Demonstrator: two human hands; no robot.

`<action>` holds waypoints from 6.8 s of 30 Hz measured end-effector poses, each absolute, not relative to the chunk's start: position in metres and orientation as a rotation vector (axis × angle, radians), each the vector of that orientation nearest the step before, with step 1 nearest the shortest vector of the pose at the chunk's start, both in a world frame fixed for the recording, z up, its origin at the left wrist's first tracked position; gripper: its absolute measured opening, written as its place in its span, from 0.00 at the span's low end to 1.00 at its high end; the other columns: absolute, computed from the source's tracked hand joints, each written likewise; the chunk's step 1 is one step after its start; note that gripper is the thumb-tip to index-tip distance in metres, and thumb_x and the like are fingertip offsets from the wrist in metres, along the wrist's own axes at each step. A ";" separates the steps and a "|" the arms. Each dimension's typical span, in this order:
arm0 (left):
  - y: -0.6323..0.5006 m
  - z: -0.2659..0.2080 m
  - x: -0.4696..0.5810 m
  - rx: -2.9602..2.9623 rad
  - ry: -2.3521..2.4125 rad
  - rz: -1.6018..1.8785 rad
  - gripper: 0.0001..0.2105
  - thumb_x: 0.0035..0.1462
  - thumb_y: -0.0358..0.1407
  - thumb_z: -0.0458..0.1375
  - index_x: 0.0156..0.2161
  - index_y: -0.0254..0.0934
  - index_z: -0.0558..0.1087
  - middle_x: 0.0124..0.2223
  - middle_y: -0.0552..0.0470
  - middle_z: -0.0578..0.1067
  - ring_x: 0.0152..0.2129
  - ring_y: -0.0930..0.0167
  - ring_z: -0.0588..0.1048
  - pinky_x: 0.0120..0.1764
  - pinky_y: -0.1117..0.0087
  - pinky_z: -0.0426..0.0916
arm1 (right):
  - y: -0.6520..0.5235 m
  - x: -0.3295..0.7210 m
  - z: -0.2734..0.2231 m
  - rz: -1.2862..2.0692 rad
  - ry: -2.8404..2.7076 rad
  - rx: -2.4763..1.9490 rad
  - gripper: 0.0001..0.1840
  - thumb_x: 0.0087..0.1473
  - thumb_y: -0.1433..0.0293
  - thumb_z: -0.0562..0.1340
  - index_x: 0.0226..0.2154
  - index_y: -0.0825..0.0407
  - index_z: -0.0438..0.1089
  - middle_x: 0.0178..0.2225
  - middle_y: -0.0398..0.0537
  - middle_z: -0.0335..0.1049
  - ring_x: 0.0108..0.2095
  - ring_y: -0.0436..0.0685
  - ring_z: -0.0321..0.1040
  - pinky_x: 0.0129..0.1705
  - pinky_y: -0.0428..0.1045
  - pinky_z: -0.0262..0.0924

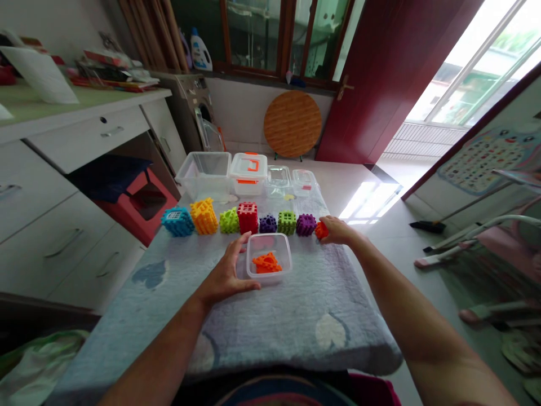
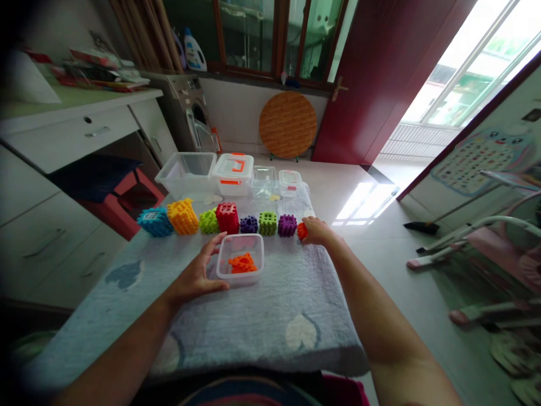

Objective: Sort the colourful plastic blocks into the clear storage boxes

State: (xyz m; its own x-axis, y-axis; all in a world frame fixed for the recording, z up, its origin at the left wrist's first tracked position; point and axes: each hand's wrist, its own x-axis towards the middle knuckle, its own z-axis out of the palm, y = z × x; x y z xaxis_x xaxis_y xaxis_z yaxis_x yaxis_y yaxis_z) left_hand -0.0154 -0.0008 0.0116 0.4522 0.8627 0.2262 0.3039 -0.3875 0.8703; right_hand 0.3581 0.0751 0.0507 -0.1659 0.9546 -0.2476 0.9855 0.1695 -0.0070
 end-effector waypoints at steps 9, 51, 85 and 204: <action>-0.001 0.011 -0.014 1.882 0.970 0.916 0.50 0.44 0.47 0.71 0.69 0.42 0.50 0.67 0.37 0.57 0.60 0.52 0.64 0.60 0.48 0.61 | 0.082 0.359 0.049 -0.233 2.279 1.844 0.20 0.41 0.67 0.68 0.39 0.55 0.70 0.41 0.54 0.72 0.40 0.58 0.68 0.38 0.47 0.59; -0.002 0.017 -0.010 2.015 0.934 1.023 0.45 0.48 0.55 0.66 0.67 0.41 0.54 0.64 0.38 0.61 0.59 0.51 0.63 0.55 0.50 0.66 | 0.024 0.177 0.142 -0.238 2.615 1.061 0.20 0.44 0.64 0.67 0.39 0.60 0.77 0.37 0.58 0.74 0.34 0.58 0.69 0.33 0.50 0.59; -0.002 0.019 -0.008 1.996 0.965 1.010 0.45 0.47 0.50 0.69 0.66 0.41 0.55 0.64 0.40 0.62 0.58 0.53 0.66 0.54 0.53 0.68 | 0.029 0.166 0.144 -0.229 2.520 0.973 0.23 0.50 0.69 0.68 0.49 0.60 0.73 0.41 0.59 0.78 0.41 0.61 0.75 0.36 0.49 0.63; 0.009 0.017 0.018 2.211 1.118 0.703 0.23 0.54 0.37 0.61 0.56 0.40 0.70 0.56 0.42 0.73 0.53 0.57 0.73 0.56 0.52 0.68 | 0.067 0.374 0.133 -0.230 2.798 2.280 0.16 0.50 0.74 0.57 0.43 0.53 0.71 0.45 0.52 0.73 0.46 0.59 0.69 0.52 0.54 0.62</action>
